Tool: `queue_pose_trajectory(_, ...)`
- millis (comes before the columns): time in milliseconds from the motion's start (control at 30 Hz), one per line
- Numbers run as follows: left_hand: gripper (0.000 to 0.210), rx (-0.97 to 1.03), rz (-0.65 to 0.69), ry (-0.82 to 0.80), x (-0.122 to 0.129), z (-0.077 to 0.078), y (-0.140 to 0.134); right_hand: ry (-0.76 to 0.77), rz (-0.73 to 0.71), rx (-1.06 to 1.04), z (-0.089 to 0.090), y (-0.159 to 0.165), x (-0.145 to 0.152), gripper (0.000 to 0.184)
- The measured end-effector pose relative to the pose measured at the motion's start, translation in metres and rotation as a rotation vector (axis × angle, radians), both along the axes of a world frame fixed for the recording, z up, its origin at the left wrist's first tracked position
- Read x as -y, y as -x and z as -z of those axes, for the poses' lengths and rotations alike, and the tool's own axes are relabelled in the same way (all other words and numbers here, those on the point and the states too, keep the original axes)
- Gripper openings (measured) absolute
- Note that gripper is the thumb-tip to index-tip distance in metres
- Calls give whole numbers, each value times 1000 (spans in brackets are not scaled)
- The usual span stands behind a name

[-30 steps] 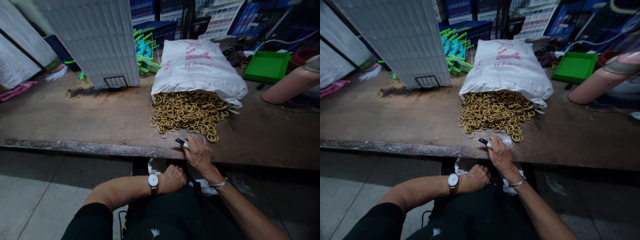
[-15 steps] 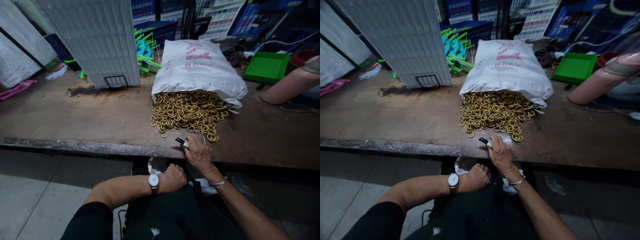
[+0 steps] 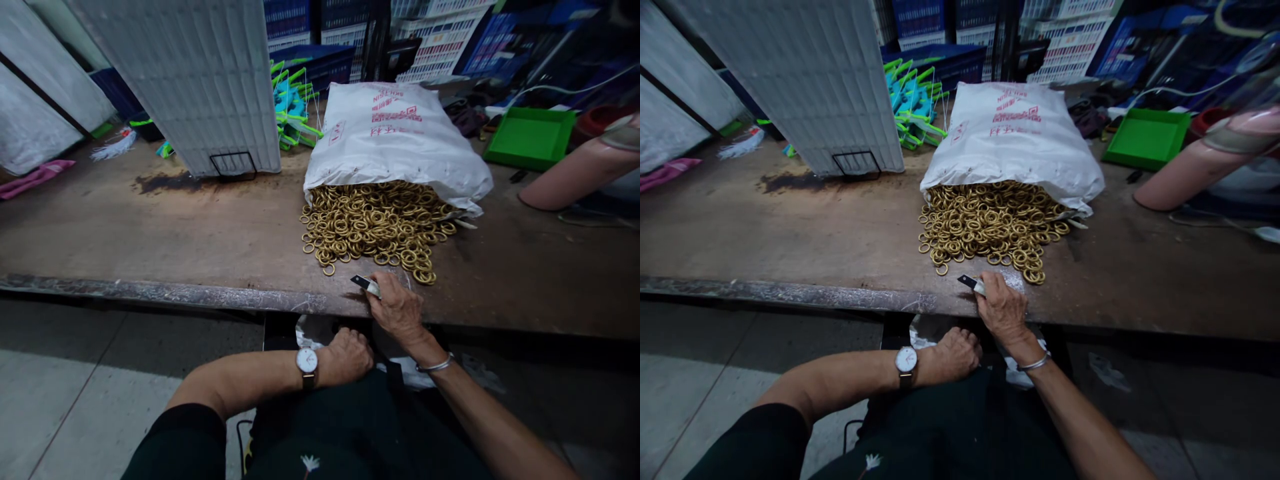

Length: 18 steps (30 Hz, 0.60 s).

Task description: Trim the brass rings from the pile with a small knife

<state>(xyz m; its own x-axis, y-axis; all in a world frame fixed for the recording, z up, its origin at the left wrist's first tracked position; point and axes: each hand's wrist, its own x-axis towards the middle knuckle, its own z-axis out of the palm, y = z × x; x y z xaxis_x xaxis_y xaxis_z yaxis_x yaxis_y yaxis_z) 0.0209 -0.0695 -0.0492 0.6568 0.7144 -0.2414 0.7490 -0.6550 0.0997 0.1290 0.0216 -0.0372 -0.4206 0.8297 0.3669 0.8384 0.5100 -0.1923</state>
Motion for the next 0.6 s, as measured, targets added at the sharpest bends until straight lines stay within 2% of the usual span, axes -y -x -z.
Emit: queue_pose_trajectory(600, 19, 13, -18, 29, -1, -2, 0, -16, 5, 2, 1, 0, 0, 16)
